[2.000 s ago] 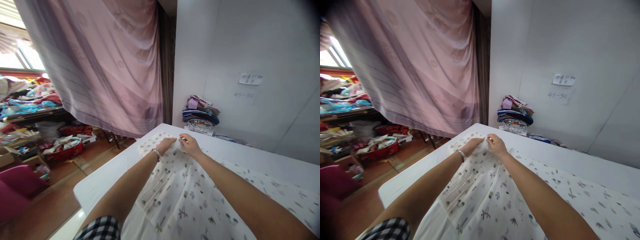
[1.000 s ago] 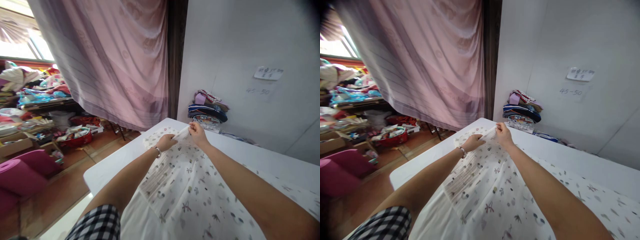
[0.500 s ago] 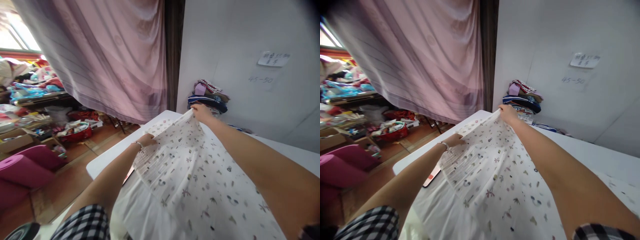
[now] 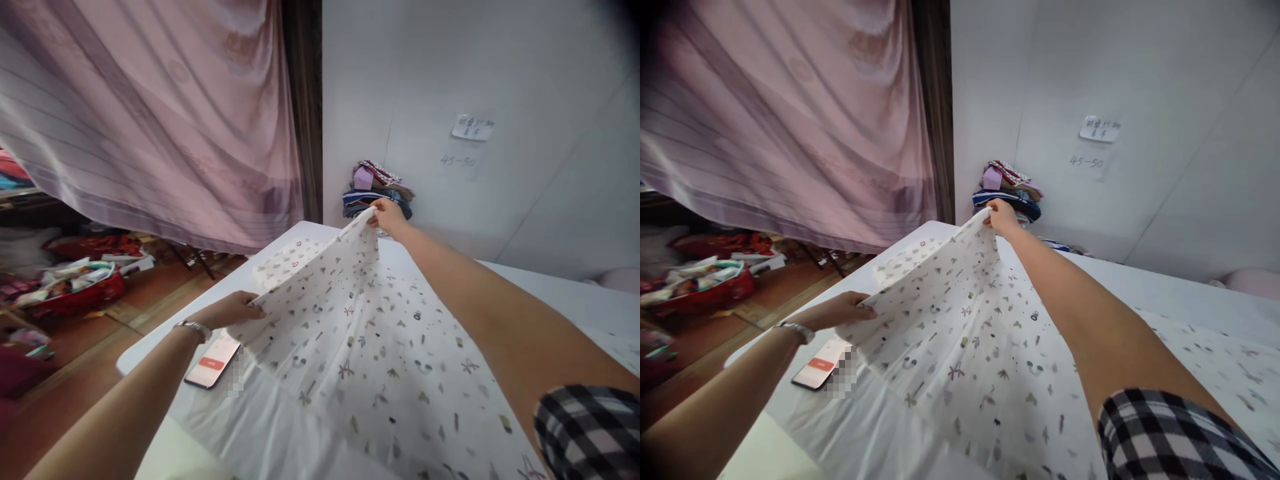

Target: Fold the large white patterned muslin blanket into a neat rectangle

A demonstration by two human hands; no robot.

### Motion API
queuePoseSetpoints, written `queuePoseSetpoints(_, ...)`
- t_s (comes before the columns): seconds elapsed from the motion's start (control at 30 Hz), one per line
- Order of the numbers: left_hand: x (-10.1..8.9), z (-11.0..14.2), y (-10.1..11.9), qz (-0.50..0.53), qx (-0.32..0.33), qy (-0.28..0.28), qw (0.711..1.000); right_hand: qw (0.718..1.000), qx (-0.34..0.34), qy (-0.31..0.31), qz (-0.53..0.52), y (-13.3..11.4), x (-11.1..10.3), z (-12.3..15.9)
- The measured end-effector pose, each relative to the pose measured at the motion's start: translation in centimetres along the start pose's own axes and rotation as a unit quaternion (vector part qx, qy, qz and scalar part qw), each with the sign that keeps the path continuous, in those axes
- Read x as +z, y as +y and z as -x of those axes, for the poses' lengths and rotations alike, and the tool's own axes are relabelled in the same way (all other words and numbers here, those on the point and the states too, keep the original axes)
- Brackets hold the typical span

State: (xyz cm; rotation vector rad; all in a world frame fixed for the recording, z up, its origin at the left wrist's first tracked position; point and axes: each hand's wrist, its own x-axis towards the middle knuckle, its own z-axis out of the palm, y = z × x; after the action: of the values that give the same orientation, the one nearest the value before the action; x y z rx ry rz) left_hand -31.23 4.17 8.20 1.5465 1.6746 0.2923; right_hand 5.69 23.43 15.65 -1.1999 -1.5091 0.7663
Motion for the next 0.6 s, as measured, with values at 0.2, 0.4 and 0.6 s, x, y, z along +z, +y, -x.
queuePoseSetpoints(0.2, 0.0, 3.2, 2.7, 0.078, -0.010, 0.010, 0.997, 0.994, -0.073, 0.025, 0.076, 0.6, -1.6, 0.5)
queuePoseSetpoints(0.4, 0.4, 5.7, 5.0, 0.125, 0.014, 0.021, 0.992, 0.986, -0.067, 0.067, 0.139, 0.7, -2.5, 1.2)
queuePoseSetpoints(0.6, 0.3, 6.5, 4.4, 0.052, 0.028, 0.048, 0.997, 0.991, -0.047, 0.052, 0.113, 1.0, -3.8, 1.5)
